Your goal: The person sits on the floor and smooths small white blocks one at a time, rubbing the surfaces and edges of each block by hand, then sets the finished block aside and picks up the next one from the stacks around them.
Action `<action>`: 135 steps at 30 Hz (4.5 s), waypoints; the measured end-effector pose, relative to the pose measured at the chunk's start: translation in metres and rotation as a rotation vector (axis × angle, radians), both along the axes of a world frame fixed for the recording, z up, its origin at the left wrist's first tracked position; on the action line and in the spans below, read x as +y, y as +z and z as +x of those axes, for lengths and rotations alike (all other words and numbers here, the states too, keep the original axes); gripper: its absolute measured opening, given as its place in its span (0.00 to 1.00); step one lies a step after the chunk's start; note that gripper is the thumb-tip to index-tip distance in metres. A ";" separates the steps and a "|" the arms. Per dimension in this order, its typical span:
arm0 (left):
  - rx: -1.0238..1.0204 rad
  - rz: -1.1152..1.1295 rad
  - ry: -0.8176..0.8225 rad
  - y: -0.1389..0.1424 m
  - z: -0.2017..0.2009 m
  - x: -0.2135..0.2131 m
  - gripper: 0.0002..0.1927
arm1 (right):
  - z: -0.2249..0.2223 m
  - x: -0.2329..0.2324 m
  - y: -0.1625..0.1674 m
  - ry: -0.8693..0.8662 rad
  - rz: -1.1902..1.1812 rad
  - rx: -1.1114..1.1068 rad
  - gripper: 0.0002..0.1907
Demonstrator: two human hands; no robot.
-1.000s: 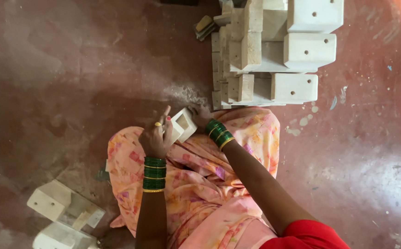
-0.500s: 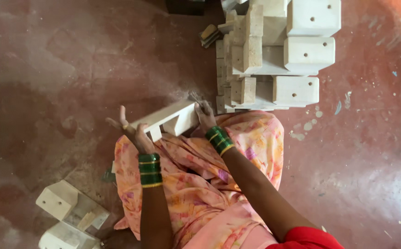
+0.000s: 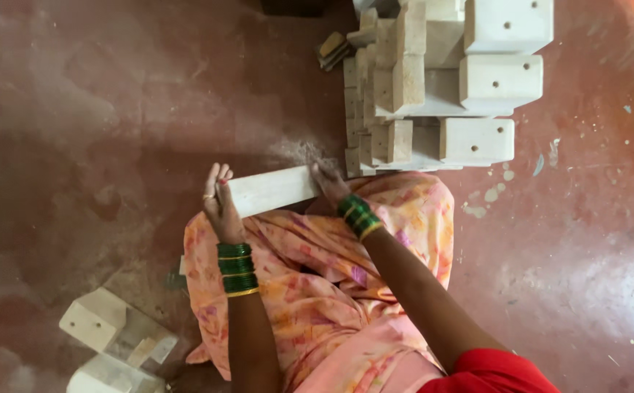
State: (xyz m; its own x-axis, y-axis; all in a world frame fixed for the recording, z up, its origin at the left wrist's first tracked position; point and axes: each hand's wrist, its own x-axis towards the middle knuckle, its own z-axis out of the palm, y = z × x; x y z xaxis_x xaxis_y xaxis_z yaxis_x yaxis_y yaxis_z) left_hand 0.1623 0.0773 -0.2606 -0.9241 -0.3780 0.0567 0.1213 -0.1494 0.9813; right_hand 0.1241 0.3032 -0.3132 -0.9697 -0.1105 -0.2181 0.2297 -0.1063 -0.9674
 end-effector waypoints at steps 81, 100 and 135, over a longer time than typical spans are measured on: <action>0.215 -0.805 -0.188 0.022 0.037 0.034 0.32 | 0.078 -0.031 0.037 0.285 0.184 0.656 0.25; -0.008 -0.602 -0.145 0.011 0.040 0.023 0.27 | 0.039 -0.014 0.026 0.378 0.752 0.309 0.46; 0.131 -0.646 0.697 -0.013 0.024 0.060 0.15 | 0.038 -0.043 -0.003 -0.170 0.573 0.514 0.22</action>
